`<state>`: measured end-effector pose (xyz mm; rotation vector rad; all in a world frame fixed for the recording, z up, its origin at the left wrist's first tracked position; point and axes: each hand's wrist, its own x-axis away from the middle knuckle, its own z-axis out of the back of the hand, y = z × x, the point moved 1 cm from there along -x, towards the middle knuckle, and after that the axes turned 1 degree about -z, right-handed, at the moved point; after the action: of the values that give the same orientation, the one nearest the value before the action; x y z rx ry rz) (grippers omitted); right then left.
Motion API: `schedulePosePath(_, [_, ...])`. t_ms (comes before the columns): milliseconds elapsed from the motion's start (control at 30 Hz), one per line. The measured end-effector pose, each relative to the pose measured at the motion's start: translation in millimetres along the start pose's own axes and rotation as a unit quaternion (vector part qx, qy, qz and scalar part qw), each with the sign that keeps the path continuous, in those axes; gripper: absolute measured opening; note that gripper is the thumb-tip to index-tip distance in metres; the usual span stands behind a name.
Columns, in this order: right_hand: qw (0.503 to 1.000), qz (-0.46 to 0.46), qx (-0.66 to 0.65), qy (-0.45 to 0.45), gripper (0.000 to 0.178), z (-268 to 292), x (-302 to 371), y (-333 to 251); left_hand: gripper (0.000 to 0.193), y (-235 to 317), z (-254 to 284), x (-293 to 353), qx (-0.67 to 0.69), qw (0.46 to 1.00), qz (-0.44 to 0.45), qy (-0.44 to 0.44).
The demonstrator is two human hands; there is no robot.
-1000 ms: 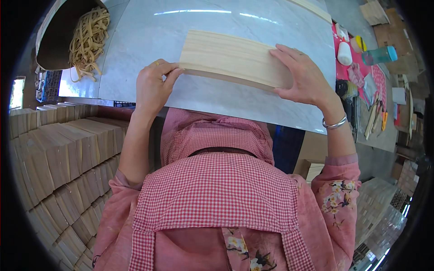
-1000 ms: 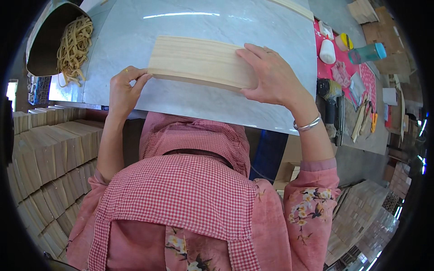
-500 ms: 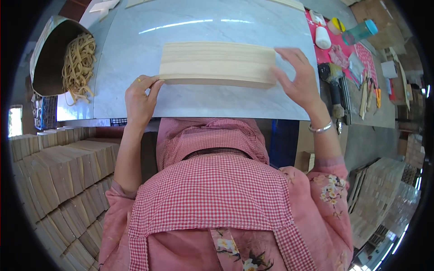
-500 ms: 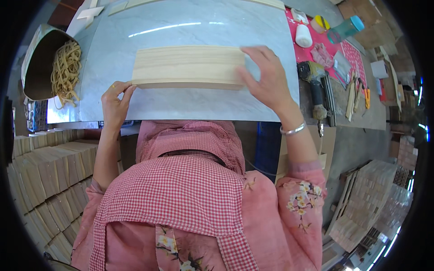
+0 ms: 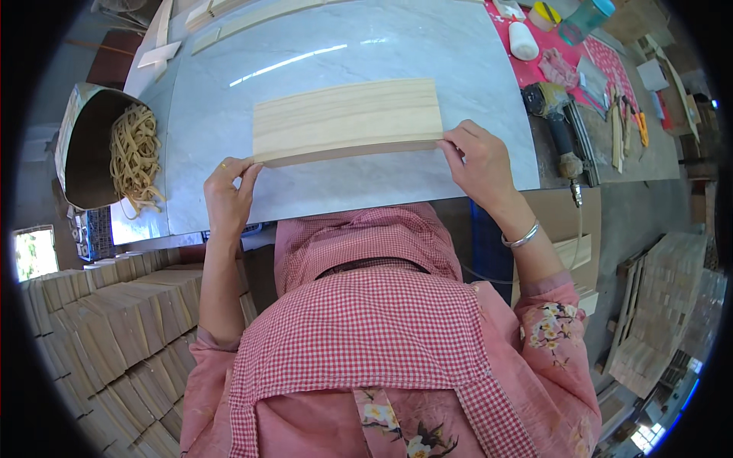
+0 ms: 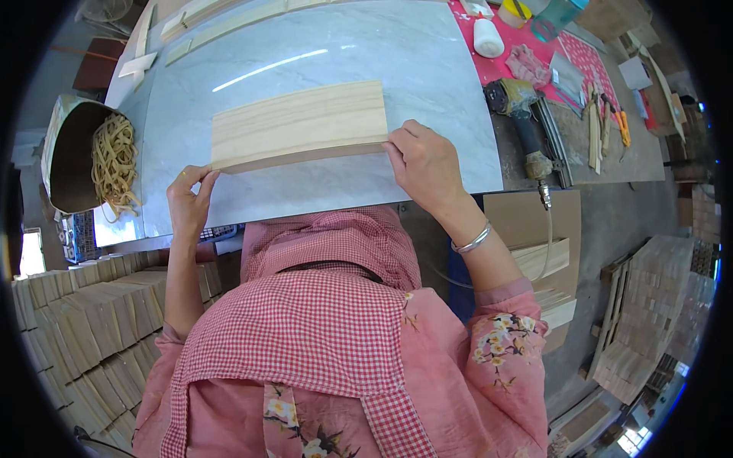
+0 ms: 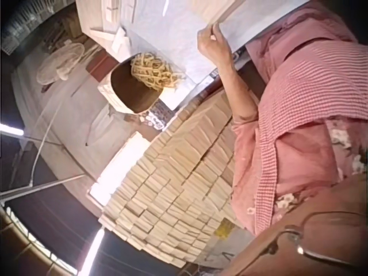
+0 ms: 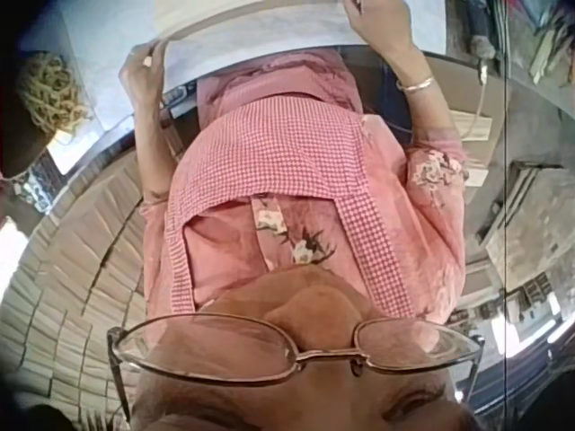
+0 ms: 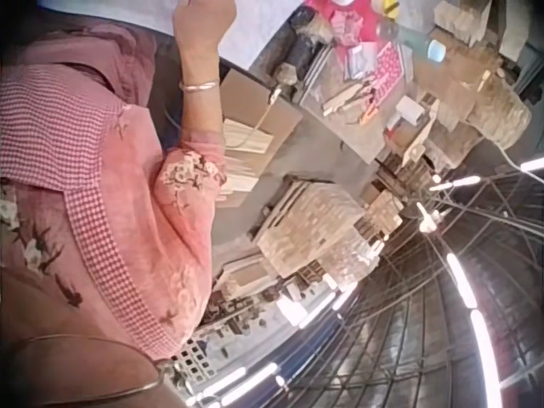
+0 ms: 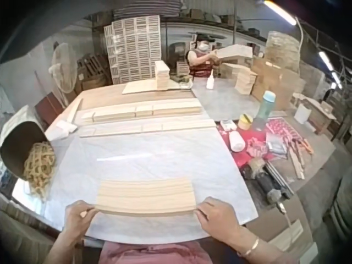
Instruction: Assembling wooden boxes by applying glue to joints and securing them with a pneumatic nail gun.
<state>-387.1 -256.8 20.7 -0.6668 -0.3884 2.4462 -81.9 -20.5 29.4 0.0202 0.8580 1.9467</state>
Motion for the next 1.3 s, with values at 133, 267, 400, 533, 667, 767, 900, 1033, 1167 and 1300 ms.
schedulePosePath(133, [0.999,0.030,-0.012,0.019,0.004,-4,0,4,0.009,-3,1,-1,-0.009,1.000,0.004,-0.004])
schedulePosePath(267, [0.998,0.043,-0.023,0.027,0.004,-5,-2,7,0.010,0,3,0,-0.019,1.000,-0.001,-0.005])
schedulePosePath(400, [0.998,0.044,-0.042,0.025,0.004,-5,-8,15,0.010,0,4,12,-0.032,0.999,0.018,-0.011])
schedulePosePath(533, [0.996,0.047,-0.069,0.007,0.003,-2,-18,23,0.013,8,6,9,-0.033,0.998,0.044,-0.009])
schedulePosePath(667, [0.978,-0.062,-0.198,-0.027,0.009,13,-26,25,0.019,69,33,-28,-0.219,0.937,0.202,-0.182])
schedulePosePath(767, [0.965,-0.100,-0.235,0.060,0.009,-4,-38,23,0.033,96,1,-50,-0.178,0.969,-0.129,-0.115])
schedulePosePath(900, [0.948,-0.131,-0.244,0.159,0.011,-32,-56,13,0.045,134,-80,-87,-0.055,0.946,-0.265,-0.179])
schedulePosePath(1033, [0.958,-0.130,-0.168,0.191,0.015,-47,-65,8,0.049,134,-116,-100,-0.064,0.940,-0.269,-0.201])
schedulePosePath(1167, [0.942,-0.185,-0.211,0.186,0.014,-53,-65,2,0.048,128,-125,-102,0.026,0.944,-0.245,-0.219])
schedulePosePath(1300, [0.912,-0.250,-0.278,0.169,0.013,-52,-68,-1,0.048,125,-129,-104,0.035,0.946,-0.244,-0.211])
